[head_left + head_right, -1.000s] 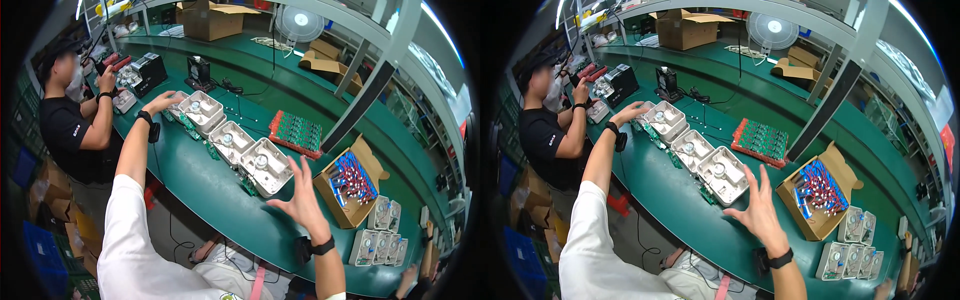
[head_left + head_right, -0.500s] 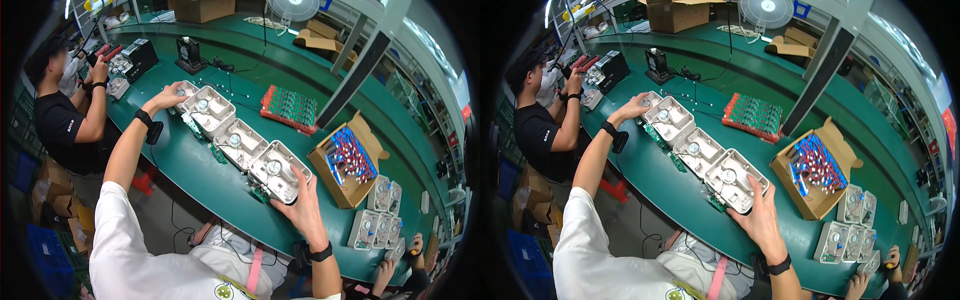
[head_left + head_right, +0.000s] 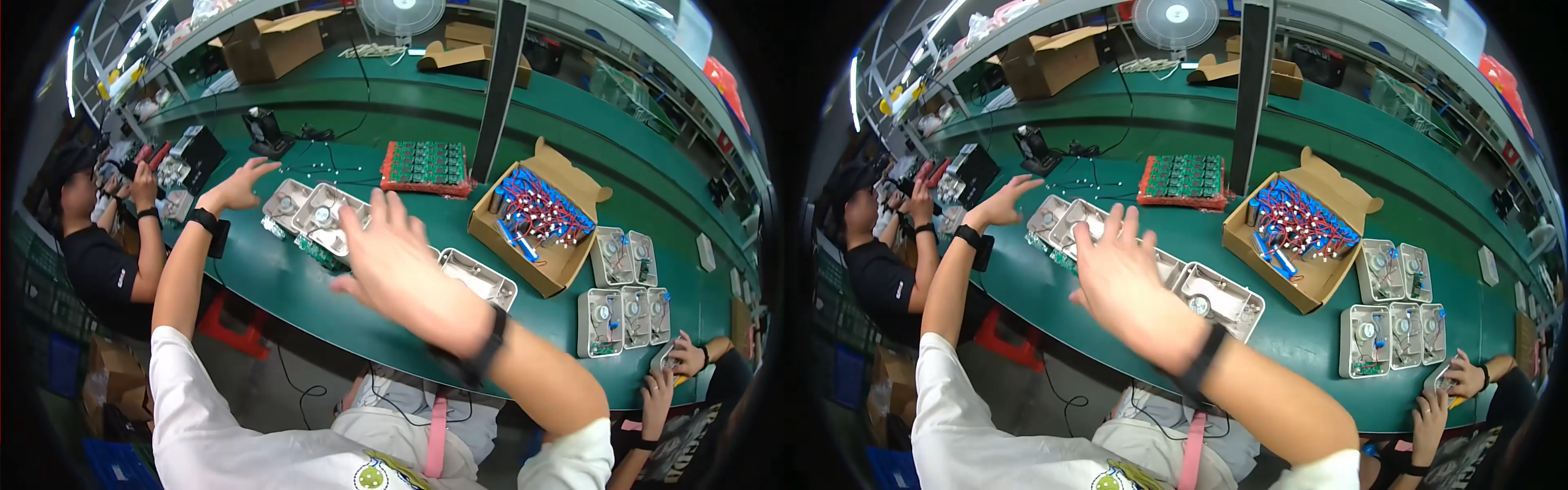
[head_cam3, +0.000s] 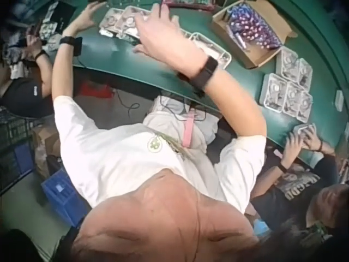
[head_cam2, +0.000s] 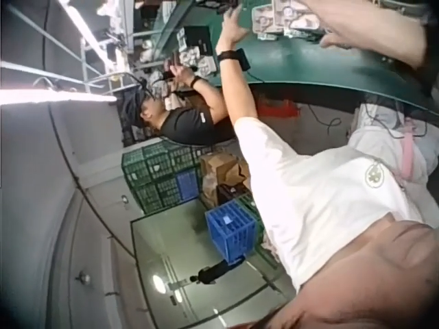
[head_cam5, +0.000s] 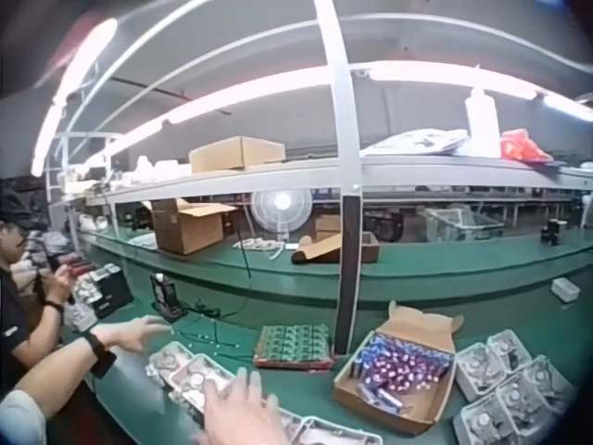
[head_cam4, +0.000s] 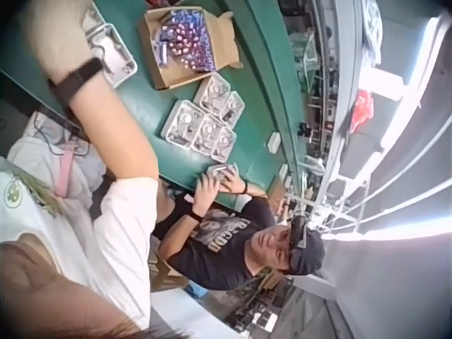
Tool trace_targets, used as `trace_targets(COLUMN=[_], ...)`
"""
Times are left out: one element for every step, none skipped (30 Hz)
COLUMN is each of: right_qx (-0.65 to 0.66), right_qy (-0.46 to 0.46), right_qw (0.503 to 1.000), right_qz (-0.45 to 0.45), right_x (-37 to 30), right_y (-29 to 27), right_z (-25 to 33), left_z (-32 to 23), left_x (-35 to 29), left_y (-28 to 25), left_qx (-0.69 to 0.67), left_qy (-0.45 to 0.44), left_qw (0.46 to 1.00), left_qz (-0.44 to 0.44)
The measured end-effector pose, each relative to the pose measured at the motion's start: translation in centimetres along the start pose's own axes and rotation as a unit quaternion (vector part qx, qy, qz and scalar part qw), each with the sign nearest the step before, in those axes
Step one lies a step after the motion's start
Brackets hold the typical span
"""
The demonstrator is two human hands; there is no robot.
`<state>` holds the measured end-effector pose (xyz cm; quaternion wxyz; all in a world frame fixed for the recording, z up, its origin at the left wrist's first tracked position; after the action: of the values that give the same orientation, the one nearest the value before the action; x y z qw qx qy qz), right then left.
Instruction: The person assembles a device by picking up a battery from a box, connecting its wire to a circuit board, and seating them into a plastic housing. They then move the completed assembly aside and repeat the process with several more housings.
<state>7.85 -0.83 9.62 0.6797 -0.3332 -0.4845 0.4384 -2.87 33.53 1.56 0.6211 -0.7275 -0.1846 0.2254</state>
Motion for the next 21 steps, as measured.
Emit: trace_targets(right_qx=[-0.017, -0.032, -0.018, -0.004, -0.005, -0.002, 0.001, 0.005, 0.004, 0.006, 0.008, -0.006, -0.021, -0.015, -0.011, -0.008, -0.019, -0.029, -0.038, -0.037, -0.043], right_qy=[0.033, 0.061, 0.093, 0.125, 0.120, 0.113, 0.107, 0.100, 0.098, 0.089, 0.077, 0.066, 0.059, 0.050, 0.042, 0.038, 0.046, 0.057, 0.068, 0.068, 0.073], right_qw=[0.999, 0.996, 0.993, 0.988, 0.988, 0.990, 0.991, 0.992, 0.991, 0.993, 0.995, 0.997, 0.997, 0.998, 0.998, 0.998, 0.996, 0.994, 0.992, 0.992, 0.991], right_qz=[0.023, 0.051, 0.069, 0.088, 0.094, 0.089, 0.084, 0.080, 0.089, 0.073, 0.058, 0.048, 0.037, 0.045, 0.050, 0.056, 0.072, 0.086, 0.099, 0.096, 0.104], right_x=[2.3, 4.4, 6.0, 7.1, 7.8, 8.2, 8.4, 8.6, 8.5, 8.6, 8.5, 8.1, 7.2, 6.0, 4.8, 3.7, 2.5, 1.3, 0.7, 0.5, 0.2], right_y=[2.1, 4.6, 6.6, 8.6, 9.4, 9.7, 10.0, 10.1, 10.2, 8.8, 7.3, 5.6, 3.8, 2.9, 2.3, 2.3, 2.2, 2.2, 2.3, 2.5, 3.0], right_z=[-0.9, -1.7, -2.4, -3.3, -3.3, -3.3, -3.5, -3.3, -3.5, -3.4, -3.2, -3.2, -3.5, -3.5, -3.6, -3.9, -4.6, -5.1, -5.5, -5.5, -5.7], left_z=[-1.3, -1.8, -4.0, -6.2, -7.3, -7.3, -6.9, -6.2, -5.7, -5.6, -5.2, -4.9, -5.1, -4.8, -4.7, -4.8, -5.3, -5.7, -7.0, -8.2, -9.2], left_x=[-0.2, -0.2, -0.2, -0.1, -0.4, -0.5, -0.3, -0.1, 0.0, 0.4, 0.6, 0.9, 1.1, 0.8, 0.7, 0.5, 0.6, 0.7, 0.8, 0.7, 0.6], left_y=[-0.9, -1.0, -0.1, 1.0, 2.1, 2.4, 2.5, 2.6, 2.8, 2.7, 2.8, 2.9, 3.2, 3.5, 3.6, 3.7, 3.7, 3.9, 3.9, 3.8, 3.7], left_qx=[0.140, 0.142, 0.175, 0.206, 0.232, 0.227, 0.228, 0.230, 0.230, 0.223, 0.213, 0.203, 0.194, 0.187, 0.163, 0.139, 0.118, 0.118, 0.134, 0.151, 0.168], left_qy=[0.070, 0.069, 0.098, 0.128, 0.155, 0.150, 0.138, 0.125, 0.114, 0.113, 0.108, 0.103, 0.102, 0.094, 0.085, 0.075, 0.069, 0.070, 0.110, 0.149, 0.187], left_qw=[0.988, 0.987, 0.980, 0.970, 0.960, 0.962, 0.963, 0.964, 0.964, 0.965, 0.967, 0.969, 0.970, 0.971, 0.975, 0.978, 0.981, 0.981, 0.978, 0.973, 0.966], left_qz=[-0.020, -0.022, -0.009, 0.005, 0.020, 0.022, 0.038, 0.055, 0.072, 0.075, 0.085, 0.094, 0.105, 0.111, 0.122, 0.134, 0.140, 0.140, 0.114, 0.087, 0.061])
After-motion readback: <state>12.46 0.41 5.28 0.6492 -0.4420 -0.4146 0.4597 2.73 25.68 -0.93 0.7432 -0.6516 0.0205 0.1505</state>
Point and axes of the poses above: each hand's wrist, its own x-axis towards the middle knuckle, its own y-axis out of the palm, z = x × y, the point moved 10 cm from there along x, towards the middle knuckle, and after that the axes turned 7 degrees about -z, right-handed, at the moved point
